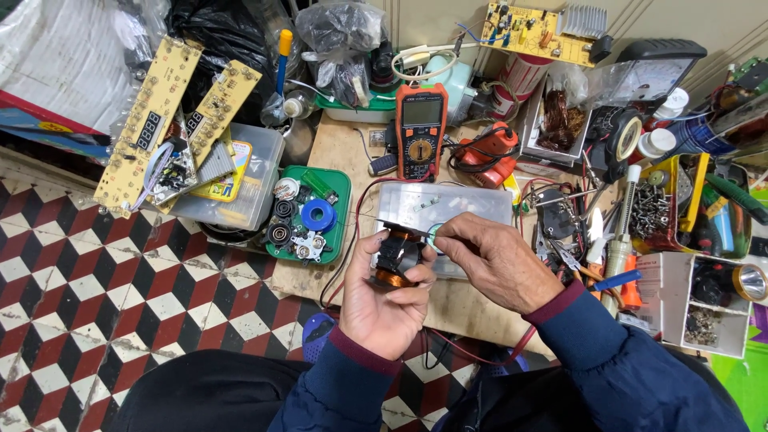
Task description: Adjusting the copper wire windings on a small electromagnetic component using hands and a small probe tool.
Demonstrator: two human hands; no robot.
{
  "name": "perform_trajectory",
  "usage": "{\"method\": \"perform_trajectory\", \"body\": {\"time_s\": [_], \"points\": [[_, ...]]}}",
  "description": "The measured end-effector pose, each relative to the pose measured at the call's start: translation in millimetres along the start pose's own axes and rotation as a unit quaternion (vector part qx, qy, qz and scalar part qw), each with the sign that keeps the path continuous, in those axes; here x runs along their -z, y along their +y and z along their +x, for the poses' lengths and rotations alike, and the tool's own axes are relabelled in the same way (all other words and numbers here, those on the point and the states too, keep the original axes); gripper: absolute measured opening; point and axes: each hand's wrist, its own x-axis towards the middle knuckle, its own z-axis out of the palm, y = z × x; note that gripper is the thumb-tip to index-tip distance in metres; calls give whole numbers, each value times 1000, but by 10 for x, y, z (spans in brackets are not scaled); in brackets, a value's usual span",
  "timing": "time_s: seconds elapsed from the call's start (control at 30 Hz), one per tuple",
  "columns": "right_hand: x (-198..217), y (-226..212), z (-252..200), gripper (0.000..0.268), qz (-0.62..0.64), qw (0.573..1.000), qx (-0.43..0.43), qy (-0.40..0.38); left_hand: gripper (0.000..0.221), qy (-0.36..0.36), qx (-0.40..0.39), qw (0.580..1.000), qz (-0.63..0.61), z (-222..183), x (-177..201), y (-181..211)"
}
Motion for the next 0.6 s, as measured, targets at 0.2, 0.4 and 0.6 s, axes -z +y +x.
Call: {"method": "perform_trajectory", "body": {"time_s": [0.2, 0.4, 0.6], "points": [[0, 9, 48, 25, 23, 998, -51, -20, 58, -72, 40, 996, -35, -23, 85, 42], [23, -3, 65, 24, 46, 996, -75, -19, 56, -111, 54, 991, -43, -55, 77, 37], [31, 25, 88, 22, 57, 994, -94, -16, 60, -145, 75, 986, -44, -80, 76, 6]]}}
